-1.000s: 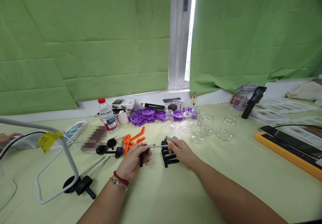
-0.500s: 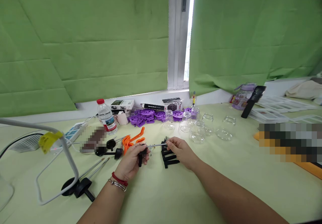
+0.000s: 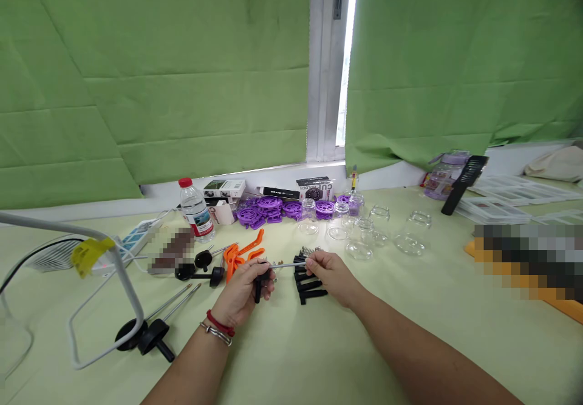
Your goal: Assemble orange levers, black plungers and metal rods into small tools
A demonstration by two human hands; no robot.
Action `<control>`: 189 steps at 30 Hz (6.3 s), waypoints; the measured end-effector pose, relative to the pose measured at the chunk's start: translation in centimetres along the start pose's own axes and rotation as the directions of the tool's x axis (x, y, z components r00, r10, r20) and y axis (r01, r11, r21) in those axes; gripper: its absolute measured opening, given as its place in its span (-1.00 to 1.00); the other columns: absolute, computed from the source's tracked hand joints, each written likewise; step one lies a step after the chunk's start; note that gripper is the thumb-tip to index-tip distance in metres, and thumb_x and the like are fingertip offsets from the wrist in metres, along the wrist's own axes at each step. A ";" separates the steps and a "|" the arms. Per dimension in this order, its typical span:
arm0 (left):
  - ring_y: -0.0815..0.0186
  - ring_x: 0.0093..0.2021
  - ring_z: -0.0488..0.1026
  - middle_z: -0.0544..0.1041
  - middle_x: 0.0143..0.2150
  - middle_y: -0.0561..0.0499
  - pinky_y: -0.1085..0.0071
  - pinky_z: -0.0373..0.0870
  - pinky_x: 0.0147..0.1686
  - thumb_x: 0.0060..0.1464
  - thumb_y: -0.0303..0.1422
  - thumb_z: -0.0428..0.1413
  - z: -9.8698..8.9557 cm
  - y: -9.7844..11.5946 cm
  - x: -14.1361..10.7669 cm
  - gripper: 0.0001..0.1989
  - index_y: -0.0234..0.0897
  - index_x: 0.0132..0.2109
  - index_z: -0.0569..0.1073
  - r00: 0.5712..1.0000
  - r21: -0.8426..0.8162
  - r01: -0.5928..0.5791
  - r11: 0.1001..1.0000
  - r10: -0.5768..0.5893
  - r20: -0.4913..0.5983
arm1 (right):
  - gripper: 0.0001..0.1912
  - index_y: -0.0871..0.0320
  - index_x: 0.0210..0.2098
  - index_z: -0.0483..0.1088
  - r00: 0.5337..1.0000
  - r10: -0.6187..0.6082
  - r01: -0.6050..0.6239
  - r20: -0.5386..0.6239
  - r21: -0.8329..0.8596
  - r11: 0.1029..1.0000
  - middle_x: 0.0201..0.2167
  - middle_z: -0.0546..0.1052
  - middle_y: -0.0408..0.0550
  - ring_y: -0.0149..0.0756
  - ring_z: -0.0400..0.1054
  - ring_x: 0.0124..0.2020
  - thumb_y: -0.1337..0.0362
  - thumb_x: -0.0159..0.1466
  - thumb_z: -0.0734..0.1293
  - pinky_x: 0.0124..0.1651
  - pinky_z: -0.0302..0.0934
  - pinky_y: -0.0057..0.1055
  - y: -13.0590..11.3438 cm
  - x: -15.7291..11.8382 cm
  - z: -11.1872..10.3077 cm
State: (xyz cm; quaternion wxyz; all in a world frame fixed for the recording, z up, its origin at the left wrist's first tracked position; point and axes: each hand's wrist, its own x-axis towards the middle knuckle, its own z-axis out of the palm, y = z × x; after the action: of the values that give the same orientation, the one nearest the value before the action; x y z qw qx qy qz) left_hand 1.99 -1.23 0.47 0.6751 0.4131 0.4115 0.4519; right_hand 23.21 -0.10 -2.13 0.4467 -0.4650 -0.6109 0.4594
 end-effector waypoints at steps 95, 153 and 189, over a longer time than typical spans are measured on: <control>0.41 -0.53 0.38 0.46 -0.44 0.01 0.51 0.24 -0.63 -0.03 -0.30 0.17 -0.2 0.2 0.0 -0.79 -0.32 -0.31 0.34 1.000 -0.008 -0.008 1.000 0.007 -0.022 | -0.83 0.15 -0.34 0.34 0.995 -0.103 0.102 0.001 0.094 0.990 -0.41 0.35 -0.15 -0.37 0.22 -0.34 0.18 0.14 0.31 -0.23 0.13 -0.40 0.0 0.1 -0.1; 0.42 -0.56 0.38 0.48 -0.46 0.01 0.52 0.23 -0.64 -0.06 -0.30 0.19 -0.1 0.1 0.0 -0.80 -0.34 -0.34 0.37 1.000 -0.015 -0.002 1.000 0.001 -0.028 | -0.81 0.15 -0.37 0.34 0.994 -0.105 0.104 0.006 0.054 0.993 -0.41 0.38 -0.14 -0.36 0.23 -0.35 0.15 0.13 0.31 -0.25 0.15 -0.40 0.2 0.0 -0.1; 0.42 -0.54 0.38 0.46 -0.45 0.02 0.52 0.25 -0.62 -0.03 -0.29 0.17 -0.1 -0.1 0.0 -0.79 -0.31 -0.31 0.33 1.000 -0.004 0.019 1.000 -0.019 -0.013 | -0.67 0.16 -0.46 0.34 0.997 -0.035 0.040 0.063 -0.085 0.996 -0.51 0.34 -0.15 -0.41 0.07 -0.49 0.03 0.23 0.20 -0.41 0.00 -0.45 0.2 0.0 -0.4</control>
State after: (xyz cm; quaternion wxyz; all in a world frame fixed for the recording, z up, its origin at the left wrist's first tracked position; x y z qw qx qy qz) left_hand 1.91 -1.20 0.29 0.6775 0.4051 0.4189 0.4488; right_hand 23.58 0.00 -2.25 0.4158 -0.4580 -0.6522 0.4383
